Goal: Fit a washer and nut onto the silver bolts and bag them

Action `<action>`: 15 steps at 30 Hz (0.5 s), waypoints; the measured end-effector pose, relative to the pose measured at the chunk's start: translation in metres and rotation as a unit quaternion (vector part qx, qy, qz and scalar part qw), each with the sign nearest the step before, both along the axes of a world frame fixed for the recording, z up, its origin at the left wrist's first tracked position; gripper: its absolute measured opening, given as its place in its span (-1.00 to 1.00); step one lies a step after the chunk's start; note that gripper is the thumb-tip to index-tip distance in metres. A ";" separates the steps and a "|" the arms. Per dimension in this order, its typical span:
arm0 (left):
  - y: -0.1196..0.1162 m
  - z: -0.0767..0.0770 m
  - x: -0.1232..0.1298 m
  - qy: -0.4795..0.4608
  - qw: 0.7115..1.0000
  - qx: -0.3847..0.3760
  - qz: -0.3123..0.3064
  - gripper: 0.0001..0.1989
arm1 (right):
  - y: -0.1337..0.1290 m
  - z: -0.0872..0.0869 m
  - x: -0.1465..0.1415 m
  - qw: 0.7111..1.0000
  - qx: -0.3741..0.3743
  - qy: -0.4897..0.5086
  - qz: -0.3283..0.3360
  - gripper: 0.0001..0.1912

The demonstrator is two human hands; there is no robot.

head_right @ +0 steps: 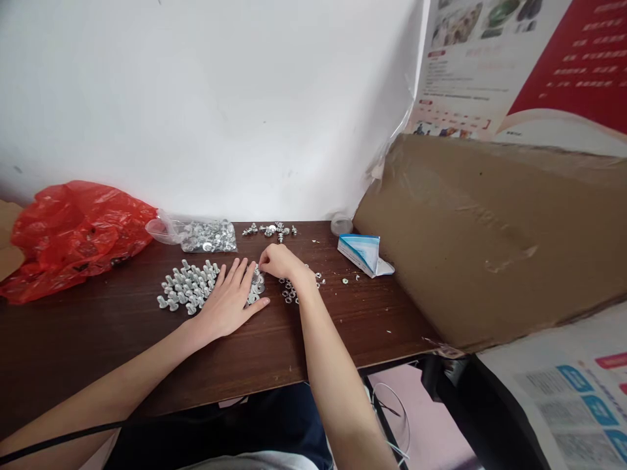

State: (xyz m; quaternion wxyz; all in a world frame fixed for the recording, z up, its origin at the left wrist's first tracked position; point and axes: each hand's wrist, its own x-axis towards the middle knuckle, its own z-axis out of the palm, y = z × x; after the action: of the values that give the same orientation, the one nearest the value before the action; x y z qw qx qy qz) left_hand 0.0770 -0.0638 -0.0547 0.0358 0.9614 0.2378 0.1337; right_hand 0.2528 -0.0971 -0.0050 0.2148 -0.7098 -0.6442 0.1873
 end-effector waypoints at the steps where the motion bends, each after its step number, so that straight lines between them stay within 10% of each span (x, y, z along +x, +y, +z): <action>1: 0.001 -0.001 0.000 0.000 1.000 0.001 -0.005 -0.16 | -0.001 0.002 -0.001 1.000 -0.011 0.012 0.010 -0.81; 15: -0.002 0.000 0.002 0.001 1.000 -0.008 0.008 -0.19 | 0.003 0.005 -0.013 1.000 -0.008 -0.018 -0.021 -0.71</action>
State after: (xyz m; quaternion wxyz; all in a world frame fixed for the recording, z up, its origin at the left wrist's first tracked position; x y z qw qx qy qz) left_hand 0.0791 -0.0654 -0.0549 0.0421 0.9592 0.2470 0.1312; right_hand 0.2394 -0.0945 0.0002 0.2013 -0.7283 -0.6313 0.1745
